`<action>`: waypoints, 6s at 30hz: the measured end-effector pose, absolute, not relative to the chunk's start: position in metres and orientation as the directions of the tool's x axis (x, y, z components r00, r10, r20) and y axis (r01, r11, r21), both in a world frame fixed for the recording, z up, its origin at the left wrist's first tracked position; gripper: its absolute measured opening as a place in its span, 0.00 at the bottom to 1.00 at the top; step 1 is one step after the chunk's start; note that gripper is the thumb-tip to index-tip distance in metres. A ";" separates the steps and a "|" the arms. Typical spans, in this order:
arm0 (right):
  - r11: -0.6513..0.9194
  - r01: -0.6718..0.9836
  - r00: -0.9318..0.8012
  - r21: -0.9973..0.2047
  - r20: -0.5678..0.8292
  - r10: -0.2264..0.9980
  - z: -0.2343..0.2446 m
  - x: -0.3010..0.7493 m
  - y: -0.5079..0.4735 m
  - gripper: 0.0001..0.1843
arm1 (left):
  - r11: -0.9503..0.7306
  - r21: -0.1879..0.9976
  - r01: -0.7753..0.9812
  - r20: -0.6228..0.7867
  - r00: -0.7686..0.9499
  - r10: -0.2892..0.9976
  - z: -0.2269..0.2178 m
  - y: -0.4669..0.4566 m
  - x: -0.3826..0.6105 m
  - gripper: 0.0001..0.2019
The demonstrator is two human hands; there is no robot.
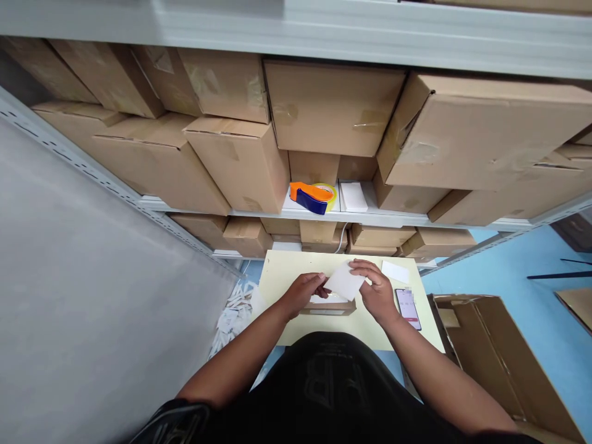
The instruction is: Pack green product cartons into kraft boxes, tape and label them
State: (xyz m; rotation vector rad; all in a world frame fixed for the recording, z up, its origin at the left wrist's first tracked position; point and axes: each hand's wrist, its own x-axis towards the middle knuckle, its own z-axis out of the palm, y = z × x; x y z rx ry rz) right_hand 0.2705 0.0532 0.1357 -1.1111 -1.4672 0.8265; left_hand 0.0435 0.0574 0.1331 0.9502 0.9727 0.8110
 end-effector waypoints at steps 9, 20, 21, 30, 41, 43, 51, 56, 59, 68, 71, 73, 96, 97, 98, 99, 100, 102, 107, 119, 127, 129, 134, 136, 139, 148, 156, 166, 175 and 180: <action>0.264 0.350 0.082 -0.899 0.310 0.947 0.143 0.281 0.053 0.23 | 0.332 0.939 -0.093 -0.282 0.349 0.894 0.147 0.052 0.057 0.20; -0.301 -0.368 -0.051 -0.880 -0.304 0.951 0.160 0.252 0.067 0.24 | 0.105 0.993 0.049 -0.115 0.310 0.944 0.132 0.041 0.062 0.19; -0.298 -0.378 -0.047 -0.877 -0.303 0.952 0.163 0.250 0.068 0.24 | 0.090 0.995 0.045 -0.099 0.322 0.941 0.131 0.040 0.061 0.19; -0.292 -0.313 -0.032 -0.904 -0.297 0.954 0.173 0.245 0.059 0.24 | 0.166 0.979 -0.118 -0.118 0.335 0.935 0.150 0.039 0.042 0.19; -0.305 -0.364 0.099 -0.880 -0.363 0.927 0.173 0.249 0.059 0.24 | 0.230 0.966 -0.113 -0.153 0.469 0.870 0.145 0.024 0.048 0.16; -0.262 -0.371 0.121 -0.891 -0.326 0.937 0.173 0.250 0.056 0.20 | 0.211 0.973 -0.091 -0.148 0.454 0.879 0.142 0.024 0.051 0.16; 0.038 -0.296 -0.066 -0.954 0.061 0.996 0.189 0.262 0.038 0.11 | 0.303 0.940 -0.158 -0.221 0.396 0.891 0.134 0.031 0.056 0.23; -0.106 -0.354 -0.193 -0.929 -0.039 0.981 0.197 0.268 0.032 0.20 | 0.412 0.881 -0.233 -0.292 0.417 0.861 0.139 0.033 0.061 0.27; -0.196 -0.394 -0.272 -0.898 -0.090 0.958 0.199 0.272 0.032 0.22 | 0.523 0.805 -0.281 -0.366 0.460 0.809 0.141 0.031 0.065 0.27; -0.251 -0.206 -0.215 -0.946 -0.206 0.955 0.169 0.261 0.023 0.28 | 0.308 0.919 -0.246 -0.264 0.197 0.944 0.142 0.035 0.065 0.18; -0.236 -0.171 -0.224 -0.957 -0.196 0.955 0.161 0.251 0.018 0.26 | 0.255 0.953 -0.165 -0.223 0.190 0.956 0.144 0.035 0.064 0.17; -0.214 -0.160 -0.119 -0.964 -0.196 0.973 0.158 0.247 0.019 0.20 | 0.241 0.961 -0.135 -0.209 0.213 0.954 0.146 0.034 0.065 0.16; -0.302 -0.083 0.048 -0.950 -0.307 0.951 0.159 0.253 0.021 0.17 | 0.195 0.980 -0.032 -0.180 0.265 0.947 0.160 0.049 0.049 0.06; -0.305 -0.072 0.050 -0.950 -0.309 0.950 0.158 0.253 0.021 0.17 | 0.196 0.980 -0.028 -0.181 0.268 0.946 0.158 0.049 0.049 0.06; -0.308 -0.065 0.050 -0.949 -0.311 0.949 0.158 0.254 0.021 0.18 | 0.197 0.980 -0.023 -0.184 0.268 0.946 0.157 0.049 0.049 0.06; -0.309 -0.060 0.047 -0.949 -0.312 0.949 0.158 0.254 0.021 0.18 | 0.197 0.980 -0.019 -0.185 0.267 0.946 0.155 0.050 0.049 0.05; -0.310 -0.057 0.045 -0.949 -0.313 0.949 0.158 0.254 0.021 0.18 | 0.196 0.980 -0.016 -0.185 0.267 0.946 0.155 0.050 0.049 0.05; -0.316 -0.060 0.047 -0.947 -0.319 0.947 0.158 0.255 0.021 0.17 | 0.193 0.981 -0.017 -0.181 0.276 0.944 0.154 0.051 0.050 0.05; -0.384 -0.165 0.017 -0.908 -0.392 0.920 0.152 0.255 0.024 0.17 | 0.218 0.971 -0.102 -0.175 0.322 0.930 0.155 0.053 0.053 0.05; 0.177 0.333 0.104 -0.926 0.223 0.969 0.140 0.259 0.023 0.12 | 0.254 0.963 -0.091 -0.224 0.253 0.941 0.153 0.050 0.065 0.05; 0.329 0.354 -0.114 -0.875 0.308 0.944 0.162 0.240 0.020 0.05 | 0.203 0.975 -0.089 -0.169 0.296 0.940 0.156 0.044 0.067 0.07; 0.302 0.347 -0.111 -0.888 0.280 0.953 0.161 0.239 0.019 0.05 | 0.214 0.972 -0.099 -0.177 0.296 0.939 0.155 0.043 0.065 0.07; 0.268 0.288 -0.094 -0.920 0.251 0.963 0.161 0.235 0.016 0.04 | 0.250 0.960 -0.127 -0.212 0.256 0.943 0.156 0.040 0.064 0.08; 0.268 0.274 -0.092 -0.924 0.252 0.963 0.161 0.233 0.015 0.04 | 0.259 0.955 -0.142 -0.217 0.259 0.941 0.157 0.039 0.064 0.08; 0.264 0.271 -0.095 -0.926 0.247 0.964 0.162 0.232 0.013 0.05 | 0.267 0.953 -0.144 -0.221 0.274 0.936 0.156 0.037 0.063 0.07; -0.004 0.122 -0.019 -0.993 -0.006 1.000 0.156 0.228 0.010 0.08 | 0.139 0.990 -0.016 -0.131 0.241 0.962 0.148 0.032 0.061 0.09; -0.247 -0.022 -0.011 -0.969 -0.246 0.969 0.157 0.223 0.009 0.17 | 0.045 0.991 0.127 -0.070 0.199 0.978 0.149 0.024 0.061 0.08; -0.197 0.007 -0.032 -0.980 -0.197 0.980 0.157 0.222 -0.002 0.14 | 0.101 0.994 0.042 -0.107 0.184 0.977 0.152 0.012 0.057 0.07; -0.114 0.075 -0.030 -0.991 -0.116 0.993 0.172 0.218 -0.010 0.12 | 0.075 0.997 -0.014 -0.072 0.152 0.986 0.159 0.003 0.056 0.08; -0.194 0.017 0.010 -0.981 -0.194 0.981 0.172 0.211 -0.013 0.11 | -0.011 0.997 0.075 0.001 0.137 0.991 0.160 0.001 0.054 0.07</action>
